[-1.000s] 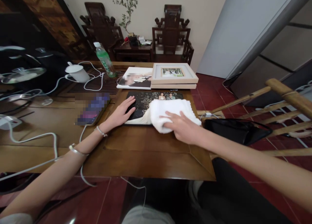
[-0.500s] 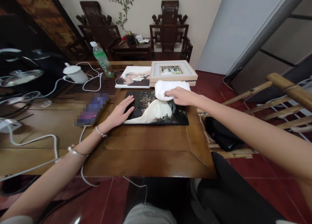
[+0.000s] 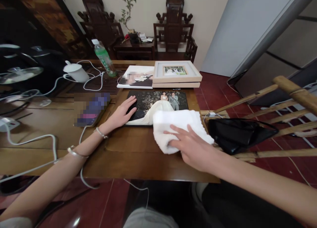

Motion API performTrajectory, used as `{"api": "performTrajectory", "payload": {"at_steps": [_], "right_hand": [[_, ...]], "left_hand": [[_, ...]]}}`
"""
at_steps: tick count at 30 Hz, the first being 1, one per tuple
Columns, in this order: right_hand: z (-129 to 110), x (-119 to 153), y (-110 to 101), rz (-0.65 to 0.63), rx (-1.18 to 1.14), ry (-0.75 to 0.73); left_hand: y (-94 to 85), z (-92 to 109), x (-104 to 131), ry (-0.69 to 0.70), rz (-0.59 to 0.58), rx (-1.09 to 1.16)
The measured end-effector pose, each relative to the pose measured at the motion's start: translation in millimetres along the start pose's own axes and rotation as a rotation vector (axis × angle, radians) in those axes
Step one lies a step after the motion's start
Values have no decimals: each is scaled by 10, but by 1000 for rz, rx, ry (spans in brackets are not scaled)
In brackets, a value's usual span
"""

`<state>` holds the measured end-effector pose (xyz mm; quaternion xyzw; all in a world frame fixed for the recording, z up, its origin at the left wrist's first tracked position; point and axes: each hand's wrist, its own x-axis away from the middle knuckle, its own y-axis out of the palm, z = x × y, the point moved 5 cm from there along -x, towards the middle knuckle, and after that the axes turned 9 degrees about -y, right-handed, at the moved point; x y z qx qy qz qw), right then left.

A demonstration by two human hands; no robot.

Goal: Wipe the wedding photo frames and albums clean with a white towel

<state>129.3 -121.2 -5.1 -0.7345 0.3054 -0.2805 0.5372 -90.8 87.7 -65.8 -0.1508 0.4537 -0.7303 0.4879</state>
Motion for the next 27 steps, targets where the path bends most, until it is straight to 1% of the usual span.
{"api": "performTrajectory", "payload": {"at_steps": [2, 4, 7, 13, 17, 19, 22, 25, 27], "right_hand": [[30, -59, -43, -2, 13, 20], [121, -192, -119, 0, 42, 48], [319, -496, -265, 3, 83, 52], [758, -1165, -581, -8, 106, 5], [972, -1450, -745, -7, 97, -3], [1046, -1534, -797, 3, 92, 4], [1078, -1591, -824, 13, 96, 0], [1008, -1541, -767, -15, 108, 33], [879, -1438, -676, -40, 95, 38]], "left_hand": [[-4, 3, 0, -3, -1, -1], [-9, 3, 0, -10, -2, -3], [-17, 6, 3, -14, -5, -9], [-19, 0, 1, -2, -2, -26], [-16, -2, -3, 25, 9, -29], [-16, -5, -3, 24, 10, -27], [-16, -8, 0, 15, 8, -17], [-17, -7, 3, 16, 8, -9], [-14, -10, 3, 13, 7, -5]]}}
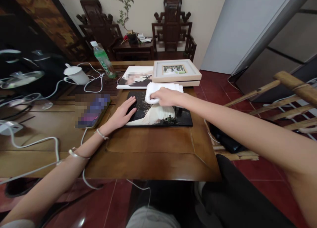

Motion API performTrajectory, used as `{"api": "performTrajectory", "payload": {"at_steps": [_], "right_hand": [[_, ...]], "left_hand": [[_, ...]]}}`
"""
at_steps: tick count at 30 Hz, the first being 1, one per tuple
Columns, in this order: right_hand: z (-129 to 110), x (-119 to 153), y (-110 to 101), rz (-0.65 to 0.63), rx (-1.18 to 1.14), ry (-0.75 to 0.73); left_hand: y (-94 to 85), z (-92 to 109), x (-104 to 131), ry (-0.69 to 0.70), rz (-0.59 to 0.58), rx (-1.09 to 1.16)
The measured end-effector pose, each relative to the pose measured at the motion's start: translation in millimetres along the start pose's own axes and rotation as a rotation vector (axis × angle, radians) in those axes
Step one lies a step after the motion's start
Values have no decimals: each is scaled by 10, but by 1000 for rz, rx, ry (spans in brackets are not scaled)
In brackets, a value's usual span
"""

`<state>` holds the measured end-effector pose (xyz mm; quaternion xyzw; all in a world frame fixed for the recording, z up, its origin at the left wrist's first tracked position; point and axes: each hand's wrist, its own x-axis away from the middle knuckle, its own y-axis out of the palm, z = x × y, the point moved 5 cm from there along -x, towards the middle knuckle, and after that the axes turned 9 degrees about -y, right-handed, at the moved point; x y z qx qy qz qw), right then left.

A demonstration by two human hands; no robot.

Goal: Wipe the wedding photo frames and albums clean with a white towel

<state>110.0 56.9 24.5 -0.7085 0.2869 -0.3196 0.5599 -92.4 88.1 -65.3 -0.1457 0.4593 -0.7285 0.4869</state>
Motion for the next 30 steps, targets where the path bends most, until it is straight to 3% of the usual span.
{"api": "performTrajectory", "payload": {"at_steps": [6, 9, 13, 18, 27, 30], "right_hand": [[-645, 572, 358, 31, -29, -3], [-950, 824, 519, 26, -50, -73], [-1125, 926, 601, -4, -80, -146], [-945, 686, 485, -4, -57, -46], [-173, -147, 125, 31, 4, 0], [-28, -316, 88, 54, 25, 14]], "left_hand": [[11, -5, -10, -5, -9, 8], [16, -13, -9, -20, -11, 10], [25, -31, -3, -42, -16, 12], [35, -61, -9, -29, -4, 7], [65, -110, -33, -17, -18, -2], [64, -107, -33, -3, -17, 5]]}}
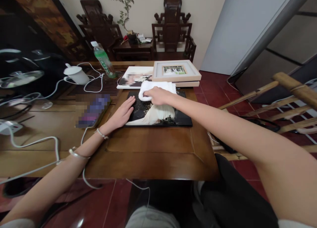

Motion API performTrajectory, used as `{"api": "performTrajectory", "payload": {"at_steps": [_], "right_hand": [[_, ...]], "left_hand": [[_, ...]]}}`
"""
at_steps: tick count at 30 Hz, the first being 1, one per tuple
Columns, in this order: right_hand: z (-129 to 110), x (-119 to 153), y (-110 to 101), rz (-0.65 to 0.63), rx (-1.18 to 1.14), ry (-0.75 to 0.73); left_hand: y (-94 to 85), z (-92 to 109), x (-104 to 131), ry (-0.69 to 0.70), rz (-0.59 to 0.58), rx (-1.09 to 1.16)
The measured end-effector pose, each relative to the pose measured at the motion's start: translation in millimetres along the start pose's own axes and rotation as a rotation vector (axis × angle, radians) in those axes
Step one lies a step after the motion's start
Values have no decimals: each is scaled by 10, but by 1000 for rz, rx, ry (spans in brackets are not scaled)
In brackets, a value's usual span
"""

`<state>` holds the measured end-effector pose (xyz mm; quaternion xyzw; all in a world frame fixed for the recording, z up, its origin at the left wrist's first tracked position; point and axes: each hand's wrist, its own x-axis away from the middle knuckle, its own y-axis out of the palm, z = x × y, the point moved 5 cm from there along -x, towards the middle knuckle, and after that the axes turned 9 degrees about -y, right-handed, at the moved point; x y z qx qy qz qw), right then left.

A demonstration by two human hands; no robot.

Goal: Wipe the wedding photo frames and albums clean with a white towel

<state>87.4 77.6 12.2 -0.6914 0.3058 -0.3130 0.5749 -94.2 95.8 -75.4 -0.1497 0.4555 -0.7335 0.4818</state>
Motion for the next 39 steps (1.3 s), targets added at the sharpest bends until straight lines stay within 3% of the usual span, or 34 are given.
{"api": "performTrajectory", "payload": {"at_steps": [3, 6, 13, 19, 23, 27, 34, 39], "right_hand": [[-38, -9, 45, 26, 2, 63], [-235, 125, 154, 55, 7, 109], [-905, 689, 450, -4, -20, -75], [-1192, 967, 428, -78, -41, -155], [-1081, 810, 312, -55, -54, -116], [-757, 480, 204, -44, -58, 14], [-220, -106, -27, 28, -12, 62], [-150, -208, -121, 16, 6, 38]], "left_hand": [[-4, 3, -1, 6, 3, 0], [1, 1, -5, 4, 3, -10], [14, 4, -1, 5, 18, -14], [3, 9, 15, 27, 19, -8], [2, 2, 9, 9, 12, -17], [16, -3, -1, -3, -1, -19], [18, -8, 2, -11, 12, -2], [12, -5, 2, -7, 18, 6]]}}
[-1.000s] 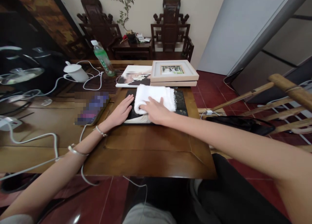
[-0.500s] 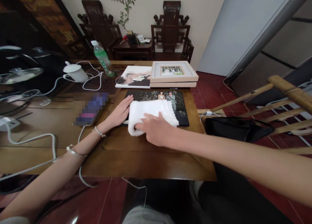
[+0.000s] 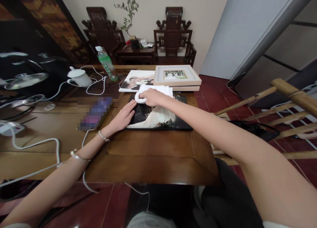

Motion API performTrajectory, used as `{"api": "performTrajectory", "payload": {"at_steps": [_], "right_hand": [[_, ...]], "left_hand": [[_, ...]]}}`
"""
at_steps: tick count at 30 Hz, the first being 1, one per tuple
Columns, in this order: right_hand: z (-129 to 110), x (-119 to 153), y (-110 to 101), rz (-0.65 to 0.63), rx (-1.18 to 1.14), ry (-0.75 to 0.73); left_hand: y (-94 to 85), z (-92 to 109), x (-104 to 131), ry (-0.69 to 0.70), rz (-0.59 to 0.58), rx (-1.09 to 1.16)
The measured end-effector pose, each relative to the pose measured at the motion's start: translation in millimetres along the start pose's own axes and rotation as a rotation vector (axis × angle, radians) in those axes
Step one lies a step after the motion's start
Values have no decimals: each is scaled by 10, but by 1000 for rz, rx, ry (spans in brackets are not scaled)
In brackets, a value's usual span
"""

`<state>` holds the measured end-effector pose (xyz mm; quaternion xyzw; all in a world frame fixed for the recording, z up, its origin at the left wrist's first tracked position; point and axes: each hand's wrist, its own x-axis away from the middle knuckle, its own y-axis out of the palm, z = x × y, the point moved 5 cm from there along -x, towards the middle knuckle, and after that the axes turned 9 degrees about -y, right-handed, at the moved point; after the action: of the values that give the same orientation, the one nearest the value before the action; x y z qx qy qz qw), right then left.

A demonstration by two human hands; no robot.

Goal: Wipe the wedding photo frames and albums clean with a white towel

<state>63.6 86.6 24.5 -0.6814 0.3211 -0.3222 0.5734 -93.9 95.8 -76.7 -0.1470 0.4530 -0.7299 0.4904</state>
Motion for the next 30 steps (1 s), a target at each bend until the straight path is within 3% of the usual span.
{"api": "performTrajectory", "payload": {"at_steps": [3, 8, 12, 15, 19, 26, 30], "right_hand": [[-139, 149, 31, -12, -5, -20], [-517, 652, 228, -54, -41, -21], [-820, 1038, 343, -46, -81, -122], [-914, 1164, 362, -69, -119, -171], [-776, 1071, 313, -69, -98, -120], [-273, 590, 197, -20, 47, -3], [-216, 329, 187, -5, 91, 7]], "left_hand": [[4, 1, 0, 16, 2, 9], [7, 13, 3, -7, -10, 5], [-12, 53, 15, -27, -21, -9], [-27, 66, 22, -31, -23, -11], [-25, 45, 20, -20, -10, -3], [-16, 16, 4, -10, 8, 28], [-130, 114, 20, 19, 85, 127]]}}
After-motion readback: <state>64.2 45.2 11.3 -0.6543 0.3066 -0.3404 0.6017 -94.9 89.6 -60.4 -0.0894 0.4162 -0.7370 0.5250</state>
